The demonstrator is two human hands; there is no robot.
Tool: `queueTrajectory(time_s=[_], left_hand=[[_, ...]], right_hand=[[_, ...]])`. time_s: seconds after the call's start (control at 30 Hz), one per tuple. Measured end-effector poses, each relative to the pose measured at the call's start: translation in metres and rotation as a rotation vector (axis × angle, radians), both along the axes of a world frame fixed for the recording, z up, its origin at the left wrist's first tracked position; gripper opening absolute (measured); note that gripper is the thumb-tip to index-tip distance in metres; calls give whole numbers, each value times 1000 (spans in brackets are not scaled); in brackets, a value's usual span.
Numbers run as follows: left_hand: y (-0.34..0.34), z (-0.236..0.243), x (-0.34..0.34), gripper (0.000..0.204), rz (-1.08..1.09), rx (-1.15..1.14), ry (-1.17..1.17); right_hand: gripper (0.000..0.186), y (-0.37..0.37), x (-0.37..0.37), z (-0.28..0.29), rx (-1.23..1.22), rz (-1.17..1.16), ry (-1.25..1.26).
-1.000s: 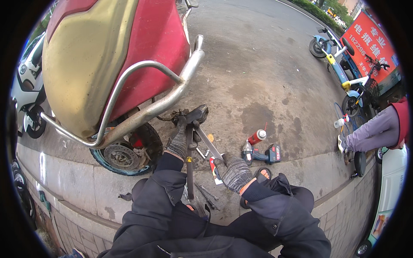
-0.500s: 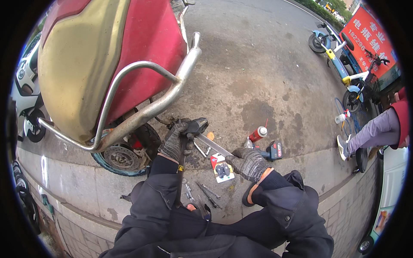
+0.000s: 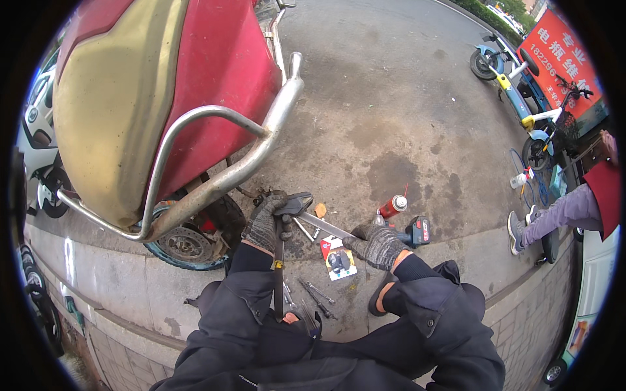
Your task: The person sits on the ground and works on the rear wheel area of a red and gold scooter. They use a wrench and a hammer to loosen and adjust components near the brake assembly, then reposition the wheel and continue tightening parts.
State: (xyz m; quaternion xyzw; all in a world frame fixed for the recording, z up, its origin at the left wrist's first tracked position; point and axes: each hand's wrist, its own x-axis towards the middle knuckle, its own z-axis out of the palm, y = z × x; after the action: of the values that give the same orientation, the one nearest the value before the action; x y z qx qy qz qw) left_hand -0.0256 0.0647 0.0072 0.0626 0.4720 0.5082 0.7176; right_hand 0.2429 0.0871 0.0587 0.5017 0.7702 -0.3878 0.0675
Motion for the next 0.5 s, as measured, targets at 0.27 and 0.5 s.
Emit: queueTrajectory(time_s=[0.27, 0.5], left_hand=[[2, 2, 1, 15, 68, 42, -109], [-4, -5, 7, 23, 179, 132, -113]], right_hand=[[50, -18, -21, 39, 57, -104, -106], [42, -18, -15, 44, -161, -210, 43]])
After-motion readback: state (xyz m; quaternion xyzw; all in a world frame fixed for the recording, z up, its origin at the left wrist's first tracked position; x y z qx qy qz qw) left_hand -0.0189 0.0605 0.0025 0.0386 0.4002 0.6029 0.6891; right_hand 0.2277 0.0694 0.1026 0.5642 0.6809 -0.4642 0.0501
